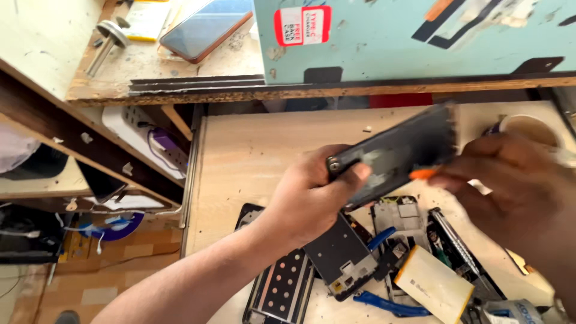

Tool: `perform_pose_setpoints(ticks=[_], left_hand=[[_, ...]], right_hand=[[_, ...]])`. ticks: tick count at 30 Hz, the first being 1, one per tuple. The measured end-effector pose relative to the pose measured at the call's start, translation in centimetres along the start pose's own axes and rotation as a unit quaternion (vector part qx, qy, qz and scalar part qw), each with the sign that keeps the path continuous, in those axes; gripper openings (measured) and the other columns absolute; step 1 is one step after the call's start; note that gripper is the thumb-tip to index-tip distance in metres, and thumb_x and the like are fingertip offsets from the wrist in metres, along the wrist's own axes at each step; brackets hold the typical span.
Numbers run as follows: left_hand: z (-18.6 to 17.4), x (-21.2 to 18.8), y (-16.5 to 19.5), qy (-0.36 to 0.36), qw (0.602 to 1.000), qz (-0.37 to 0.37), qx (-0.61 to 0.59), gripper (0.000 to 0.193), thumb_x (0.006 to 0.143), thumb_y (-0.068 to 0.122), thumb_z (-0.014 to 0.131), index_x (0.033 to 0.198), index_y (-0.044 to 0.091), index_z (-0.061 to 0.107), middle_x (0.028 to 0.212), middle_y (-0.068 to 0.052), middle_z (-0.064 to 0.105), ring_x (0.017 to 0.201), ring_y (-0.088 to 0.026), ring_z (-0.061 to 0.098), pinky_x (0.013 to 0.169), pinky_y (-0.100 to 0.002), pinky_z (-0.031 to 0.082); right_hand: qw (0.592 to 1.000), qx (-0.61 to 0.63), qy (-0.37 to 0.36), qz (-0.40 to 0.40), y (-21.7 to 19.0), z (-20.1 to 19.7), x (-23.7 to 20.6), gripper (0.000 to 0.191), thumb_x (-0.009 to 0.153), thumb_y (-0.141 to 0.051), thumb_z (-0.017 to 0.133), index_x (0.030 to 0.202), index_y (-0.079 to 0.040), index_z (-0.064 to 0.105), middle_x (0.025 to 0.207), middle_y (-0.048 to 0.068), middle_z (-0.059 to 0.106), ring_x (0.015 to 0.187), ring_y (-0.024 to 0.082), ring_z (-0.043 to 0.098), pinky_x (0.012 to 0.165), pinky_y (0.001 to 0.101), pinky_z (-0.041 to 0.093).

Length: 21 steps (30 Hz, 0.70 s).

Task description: The person pries open the back cover of a smartphone on a cluttered workbench using an orange pry tool, working at the phone's frame and battery area. They then set the phone aside, pick up another smartphone, and tap through a UPI payment app and a calculator screen.

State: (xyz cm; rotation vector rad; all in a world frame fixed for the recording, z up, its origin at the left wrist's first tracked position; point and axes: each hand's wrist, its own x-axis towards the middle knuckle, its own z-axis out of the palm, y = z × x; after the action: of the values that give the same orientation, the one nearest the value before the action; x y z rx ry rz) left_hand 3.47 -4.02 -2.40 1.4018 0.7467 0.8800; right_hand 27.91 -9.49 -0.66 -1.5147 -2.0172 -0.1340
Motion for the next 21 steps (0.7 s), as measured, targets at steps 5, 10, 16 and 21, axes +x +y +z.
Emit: perform_pose_setpoints(ticks=[5,10,16,21], left_hand=[[0.4,-0.5,-0.1,-0.014,0.995,-0.01,0.1,0.028,0.1,0.025,0.062,0.113,0.002,0.071,0.072,-0.001,0.065,0.066,-0.007,0.055,0.06,-0.026,0.049],[0.0,-0.6,0.1,0.016,0.993,0.021,0.114,0.028,0.101,0.024,0.063,0.112,0.0,0.071,0.07,-0.002,0.062,0.063,-0.008,0.053,0.057,-0.028,0.048],[0.8,-0.8,0.6,-0.018,0.996,0.002,0.086,0.029,0.1,0.024,0.063,0.116,0.001,0.069,0.073,0.001,0.063,0.066,-0.006,0.054,0.059,-0.026,0.048],[0.5,-0.5,0.1,0.013,0.993,0.028,0.111,0.028,0.101,0.024,0.063,0.111,-0.001,0.071,0.069,0.001,0.058,0.065,-0.006,0.05,0.057,-0.027,0.046]], right_hand=[[0.985,0.074,-0.038,-0.153,0.2,0.7,-0.9,0.027,0.07,-0.013,0.084,0.096,-0.014,0.077,0.098,0.006,0.07,0.089,0.022,0.069,0.072,0.0345,0.056],[0.994,-0.011,-0.014,-0.11,2.1,0.4,-0.2,0.026,0.076,-0.013,0.084,0.101,-0.017,0.079,0.096,0.005,0.068,0.086,0.023,0.065,0.074,0.0366,0.051],[0.986,0.034,-0.041,-0.156,2.2,1.1,-2.3,0.026,0.074,-0.009,0.083,0.099,-0.017,0.08,0.095,0.006,0.069,0.081,0.02,0.066,0.067,0.0341,0.053],[0.987,0.04,-0.018,-0.152,0.3,1.1,-0.9,0.018,0.079,-0.012,0.085,0.095,-0.013,0.078,0.091,0.007,0.069,0.079,0.021,0.068,0.065,0.0342,0.054]])
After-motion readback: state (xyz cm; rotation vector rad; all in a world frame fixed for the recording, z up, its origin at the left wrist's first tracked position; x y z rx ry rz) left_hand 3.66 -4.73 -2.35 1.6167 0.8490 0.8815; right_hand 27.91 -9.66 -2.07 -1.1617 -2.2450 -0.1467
